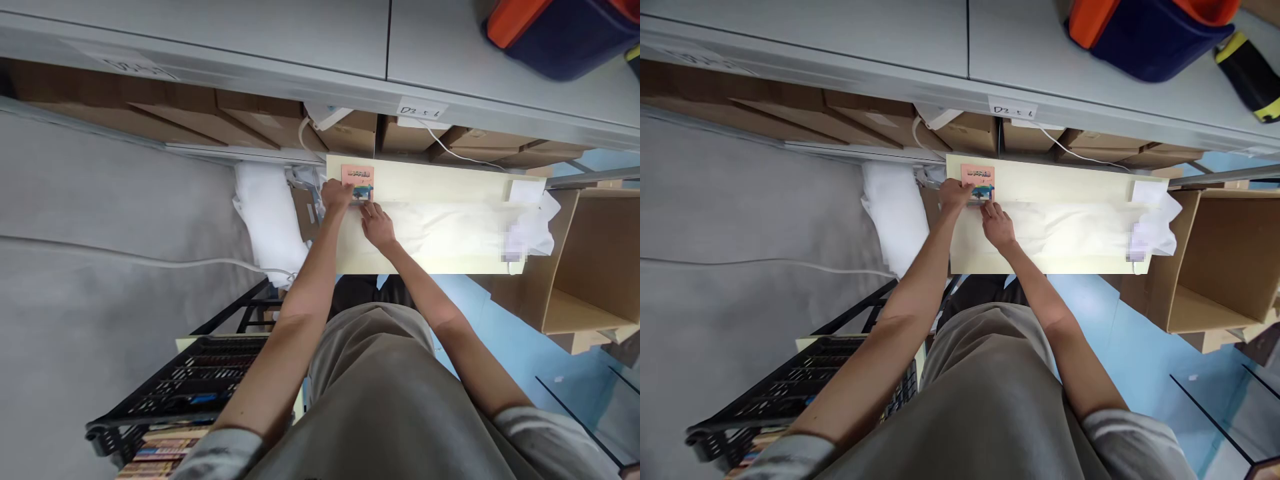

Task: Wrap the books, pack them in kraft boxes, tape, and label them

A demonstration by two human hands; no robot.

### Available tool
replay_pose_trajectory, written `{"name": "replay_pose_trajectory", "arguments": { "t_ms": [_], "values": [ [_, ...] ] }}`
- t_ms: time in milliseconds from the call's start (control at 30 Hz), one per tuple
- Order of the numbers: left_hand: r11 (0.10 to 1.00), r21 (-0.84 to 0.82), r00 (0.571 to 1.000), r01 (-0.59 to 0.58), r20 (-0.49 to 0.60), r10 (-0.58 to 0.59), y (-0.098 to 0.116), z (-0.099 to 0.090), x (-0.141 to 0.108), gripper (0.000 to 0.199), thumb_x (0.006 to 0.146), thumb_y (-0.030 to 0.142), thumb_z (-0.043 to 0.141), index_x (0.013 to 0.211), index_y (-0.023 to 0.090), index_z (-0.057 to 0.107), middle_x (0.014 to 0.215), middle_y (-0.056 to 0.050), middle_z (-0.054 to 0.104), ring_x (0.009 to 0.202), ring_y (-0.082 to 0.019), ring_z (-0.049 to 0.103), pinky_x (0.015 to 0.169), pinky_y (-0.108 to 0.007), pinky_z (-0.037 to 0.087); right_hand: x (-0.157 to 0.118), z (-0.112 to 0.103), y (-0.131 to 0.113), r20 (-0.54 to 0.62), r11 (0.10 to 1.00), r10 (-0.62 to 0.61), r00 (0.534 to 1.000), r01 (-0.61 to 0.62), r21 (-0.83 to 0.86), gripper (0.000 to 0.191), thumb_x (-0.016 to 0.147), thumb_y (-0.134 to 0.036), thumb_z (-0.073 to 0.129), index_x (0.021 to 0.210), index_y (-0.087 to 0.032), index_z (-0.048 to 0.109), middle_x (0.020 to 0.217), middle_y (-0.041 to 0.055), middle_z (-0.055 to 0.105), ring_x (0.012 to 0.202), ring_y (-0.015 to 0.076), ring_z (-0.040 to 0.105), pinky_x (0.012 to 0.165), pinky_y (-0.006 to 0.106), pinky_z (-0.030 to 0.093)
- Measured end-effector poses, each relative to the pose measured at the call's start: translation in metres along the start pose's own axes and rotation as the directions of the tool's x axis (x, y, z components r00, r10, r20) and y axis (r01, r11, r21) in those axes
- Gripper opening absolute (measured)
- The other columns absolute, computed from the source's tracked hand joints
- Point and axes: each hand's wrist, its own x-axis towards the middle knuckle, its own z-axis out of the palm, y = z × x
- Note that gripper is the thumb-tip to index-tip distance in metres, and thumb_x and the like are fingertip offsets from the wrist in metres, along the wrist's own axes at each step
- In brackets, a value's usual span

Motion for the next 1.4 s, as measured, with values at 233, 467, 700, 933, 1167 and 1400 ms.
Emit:
{"name": "replay_pose_trajectory", "arguments": {
  "t_ms": [233, 467, 700, 933, 1167, 1400],
  "values": [
    [0.989, -0.051, 0.968, -0.142, -0.216, 0.128, 0.028, -0.057, -0.018, 0.012, 0.102, 0.027, 0.068, 0.105, 0.024, 0.08, 0.12, -0.009, 0.078, 0.123, -0.029, 0.072, 0.116, -0.043, 0.057, -0.003, -0.003, 0.01, -0.074, 0.979, 0.028, 0.997, -0.013, 0.201, 0.05, 0.116, -0.032, 0.053, 0.163, -0.021, 0.064, 0.181, 0.0133, 0.051, 0.168, 0.032, 0.047, 0.132, 0.054, 0.056],
    [0.861, -0.456, 0.963, -0.224, -0.238, 0.125, -0.008, -0.083, -0.089, 0.029, 0.108, 0.046, 0.069, 0.115, 0.02, 0.078, 0.11, -0.005, 0.078, 0.11, -0.025, 0.076, 0.096, -0.035, 0.063, -0.016, -0.036, 0.005, -0.251, 0.833, 0.14, 0.958, 0.023, 0.553, 0.054, 0.117, -0.055, 0.052, 0.161, -0.025, 0.059, 0.147, 0.0128, 0.078, 0.132, 0.0278, 0.076, 0.106, 0.041, 0.067],
    [0.858, -0.482, 0.981, 0.179, 0.023, -0.191, -0.051, -0.02, -0.125, 0.012, 0.097, 0.029, 0.076, 0.101, 0.018, 0.079, 0.097, -0.008, 0.084, 0.092, -0.023, 0.08, 0.084, -0.031, 0.063, -0.042, -0.008, -0.005, 0.052, 0.9, 0.285, 0.957, -0.286, 0.33, 0.018, 0.112, -0.038, 0.064, 0.106, -0.024, 0.073, 0.105, 0.007, 0.085, 0.099, 0.027, 0.081, 0.082, 0.031, 0.057],
    [0.919, -0.372, 0.99, 0.132, 0.005, -0.141, -0.062, 0.005, -0.131, 0.02, 0.098, 0.019, 0.066, 0.109, 0.02, 0.081, 0.113, -0.01, 0.089, 0.105, -0.025, 0.084, 0.098, -0.034, 0.065, -0.04, 0.021, -0.008, 0.102, 0.884, 0.428, 0.898, -0.44, 0.16, 0.015, 0.115, -0.04, 0.062, 0.111, -0.027, 0.067, 0.117, 0.0121, 0.087, 0.109, 0.0333, 0.082, 0.087, 0.037, 0.059],
    [0.907, -0.418, 0.998, 0.058, 0.016, -0.057, -0.054, 0.017, -0.135, 0.025, 0.1, 0.024, 0.067, 0.117, 0.021, 0.085, 0.115, -0.009, 0.089, 0.107, -0.026, 0.085, 0.1, -0.036, 0.066, -0.053, 0.009, 0.002, 0.053, 0.863, 0.467, 0.883, -0.468, 0.189, 0.015, 0.114, -0.04, 0.063, 0.109, -0.027, 0.069, 0.115, 0.0097, 0.088, 0.111, 0.0316, 0.083, 0.094, 0.039, 0.062],
    [0.916, -0.399, 0.999, 0.046, 0.012, -0.045, -0.048, 0.028, -0.137, 0.027, 0.102, 0.023, 0.067, 0.125, 0.019, 0.083, 0.12, -0.012, 0.088, 0.106, -0.026, 0.084, 0.102, -0.037, 0.066, -0.06, 0.01, 0.009, 0.069, 0.85, 0.503, 0.862, -0.508, 0.144, 0.018, 0.114, -0.042, 0.063, 0.108, -0.027, 0.07, 0.116, 0.0121, 0.088, 0.111, 0.0339, 0.083, 0.093, 0.04, 0.062]
  ]
}}
